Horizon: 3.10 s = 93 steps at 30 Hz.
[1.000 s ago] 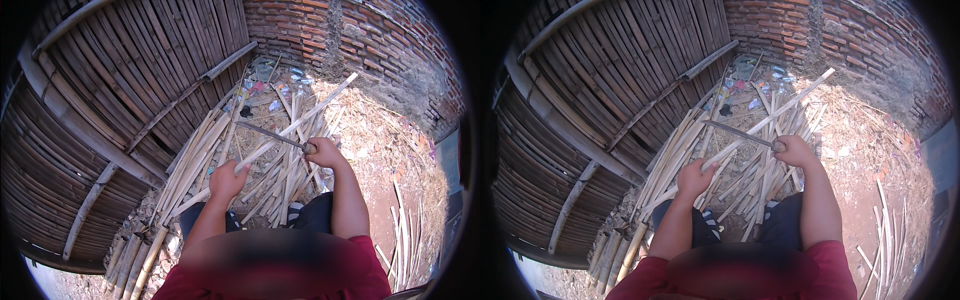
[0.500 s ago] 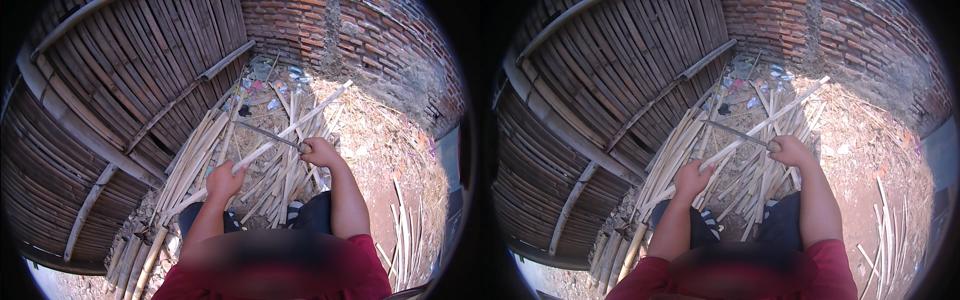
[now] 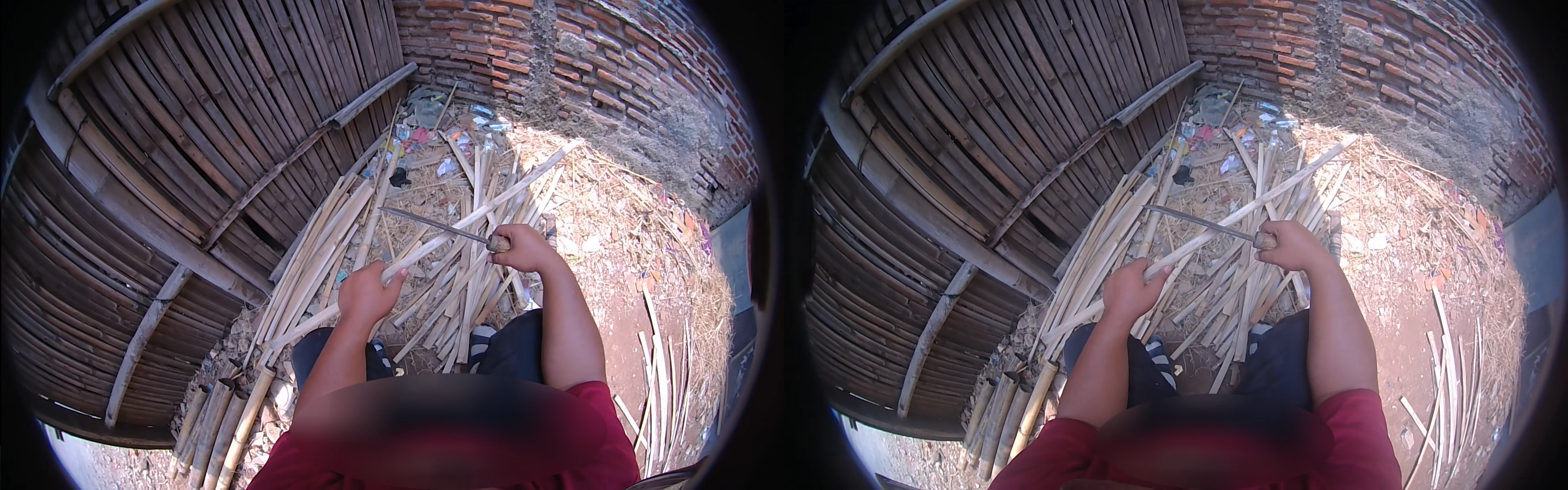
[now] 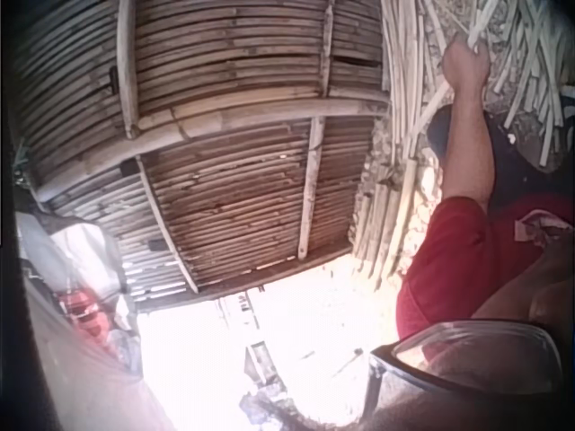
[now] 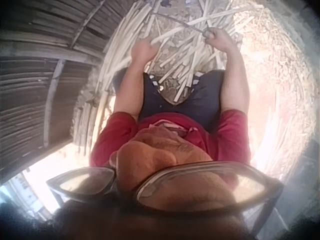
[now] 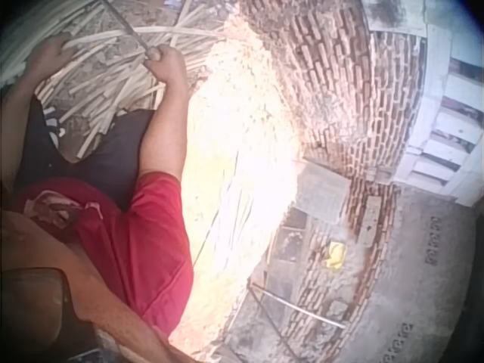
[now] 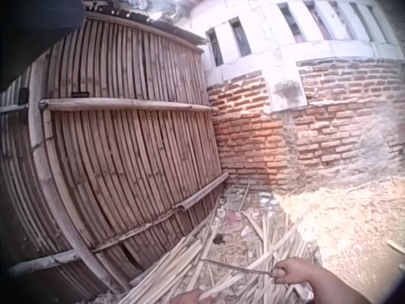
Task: The person shaves a bamboo stick using a knife by scraping the blade along the length of the wood. They hold the stick with one hand and the knife with the other while sitting near a pile of bamboo shavings.
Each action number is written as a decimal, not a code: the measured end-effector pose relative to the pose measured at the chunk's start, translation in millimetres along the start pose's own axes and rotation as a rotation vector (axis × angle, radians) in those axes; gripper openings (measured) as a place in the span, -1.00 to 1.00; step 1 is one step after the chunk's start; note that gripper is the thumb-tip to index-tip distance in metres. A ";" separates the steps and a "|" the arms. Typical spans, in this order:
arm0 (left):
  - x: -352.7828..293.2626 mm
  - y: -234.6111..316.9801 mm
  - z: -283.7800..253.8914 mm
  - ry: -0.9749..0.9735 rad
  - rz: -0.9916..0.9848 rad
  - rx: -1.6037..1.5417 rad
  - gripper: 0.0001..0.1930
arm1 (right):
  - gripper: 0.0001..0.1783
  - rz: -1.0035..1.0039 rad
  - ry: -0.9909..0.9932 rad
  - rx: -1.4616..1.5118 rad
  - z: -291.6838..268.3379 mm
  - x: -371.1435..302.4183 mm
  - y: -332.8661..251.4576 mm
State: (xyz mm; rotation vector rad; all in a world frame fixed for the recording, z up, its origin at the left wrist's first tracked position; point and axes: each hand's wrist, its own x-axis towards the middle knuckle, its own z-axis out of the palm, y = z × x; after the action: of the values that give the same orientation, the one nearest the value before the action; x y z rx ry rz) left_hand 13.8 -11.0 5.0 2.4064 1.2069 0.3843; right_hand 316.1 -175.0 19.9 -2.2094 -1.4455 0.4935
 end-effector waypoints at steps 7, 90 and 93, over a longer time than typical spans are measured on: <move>-1.3 3.4 0.7 -0.081 0.013 0.032 -0.44 | -0.36 -0.003 -0.026 -0.040 5.3 3.9 0.7; -4.4 6.0 20.4 -0.234 0.191 0.137 -0.32 | -0.40 -0.055 -0.241 -0.291 27.8 15.2 -23.0; -6.6 8.6 19.7 -0.245 0.213 0.146 -0.32 | -0.37 -0.055 -0.252 -0.281 27.8 14.5 -26.2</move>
State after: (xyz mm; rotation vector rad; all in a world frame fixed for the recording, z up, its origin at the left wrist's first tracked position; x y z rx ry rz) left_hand 24.2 -25.8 -8.4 2.6242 0.9033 0.0598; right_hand 287.3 -147.7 10.5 -2.3809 -1.7976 0.5990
